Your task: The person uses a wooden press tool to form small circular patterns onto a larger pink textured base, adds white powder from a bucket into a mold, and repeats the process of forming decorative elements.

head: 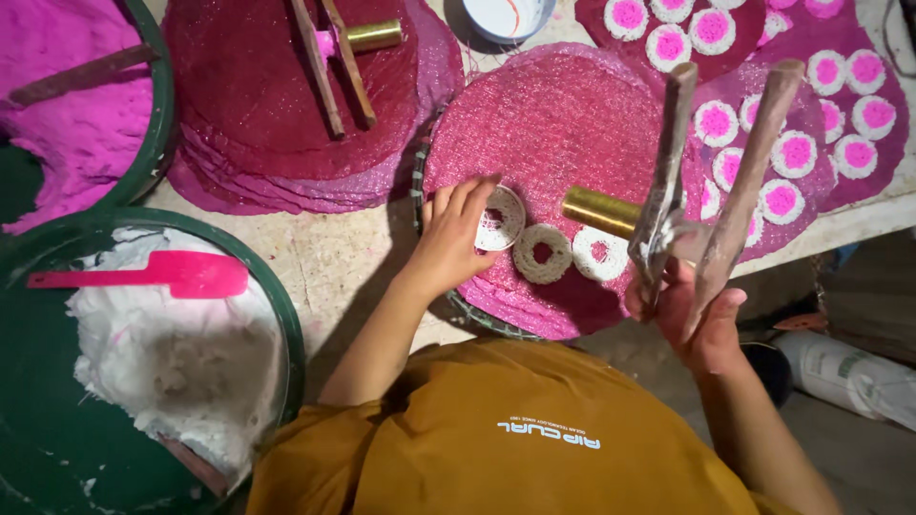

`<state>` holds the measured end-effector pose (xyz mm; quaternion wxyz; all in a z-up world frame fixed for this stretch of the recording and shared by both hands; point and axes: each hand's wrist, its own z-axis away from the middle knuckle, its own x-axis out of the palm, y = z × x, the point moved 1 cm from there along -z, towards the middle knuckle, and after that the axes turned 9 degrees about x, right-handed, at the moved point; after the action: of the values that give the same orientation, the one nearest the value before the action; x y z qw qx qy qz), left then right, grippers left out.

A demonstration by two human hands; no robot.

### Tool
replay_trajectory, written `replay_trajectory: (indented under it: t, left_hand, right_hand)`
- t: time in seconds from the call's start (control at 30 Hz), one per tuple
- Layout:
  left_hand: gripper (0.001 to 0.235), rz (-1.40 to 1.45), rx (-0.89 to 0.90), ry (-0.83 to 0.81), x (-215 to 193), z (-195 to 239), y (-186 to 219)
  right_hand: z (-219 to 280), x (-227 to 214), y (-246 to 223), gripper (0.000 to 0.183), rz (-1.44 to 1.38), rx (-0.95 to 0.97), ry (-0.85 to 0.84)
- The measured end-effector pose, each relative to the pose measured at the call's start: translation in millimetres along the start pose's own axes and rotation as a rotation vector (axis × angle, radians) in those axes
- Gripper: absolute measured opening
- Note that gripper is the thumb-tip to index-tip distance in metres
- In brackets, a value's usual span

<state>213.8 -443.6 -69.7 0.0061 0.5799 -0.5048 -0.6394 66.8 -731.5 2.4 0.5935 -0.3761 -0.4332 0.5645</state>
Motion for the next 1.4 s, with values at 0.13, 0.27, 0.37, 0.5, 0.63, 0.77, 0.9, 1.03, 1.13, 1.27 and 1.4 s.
replay_trajectory:
  t: [0.13,0.27,0.37,0.5,0.63,0.77,0.9,1.03,1.13,1.27,1.4]
  left_hand:
    - [0.111,0.048,-0.004,-0.001,-10,-1,4]
    - [0.115,0.093,-0.089,-0.025,-24,-24,-7]
    - [0.117,0.026,-0.109,-0.032,-26,-57,-29]
    - [0.102,-0.025,-0.088,0.008,-21,-80,-58]
    - [0.086,-0.128,-0.096,-0.039,-9,-77,-67]
    - [0.097,0.23,-0.038,0.197,-19,-80,-51]
    - [0.1,1.652,0.164,0.181,-40,-95,-27]
    - [0.074,2.2,0.46,0.243,-53,-113,-18]
    - [0.046,2.154,0.409,0.539,-58,-127,-32]
    - [0.043,2.119,0.449,0.618,-67,-135,-61]
    - [0.041,2.079,0.474,0.651,-65,-131,-81]
  right_hand:
    - [4,-18,19,0.118,-0.112,0.034,0.006]
    - [11,-28,26,0.116,-0.178,-0.002,0.036]
    - [11,-25,24,0.121,-0.138,0.017,0.062]
    - [6,-16,18,0.126,-0.138,0.016,0.046]
    - [0,-10,15,0.12,-0.05,-0.015,0.018]
    - [-29,-7,2,0.109,0.126,0.014,-0.09]
    - [-83,1,-24,0.081,0.179,0.319,-0.387]
    - [-131,1,-66,0.075,0.524,0.603,-0.385]
    - [-157,8,-100,0.082,0.842,0.504,-0.285]
    - [-178,34,-115,0.082,1.025,0.398,-0.166]
    - [-182,52,-113,0.084,1.015,0.327,-0.148]
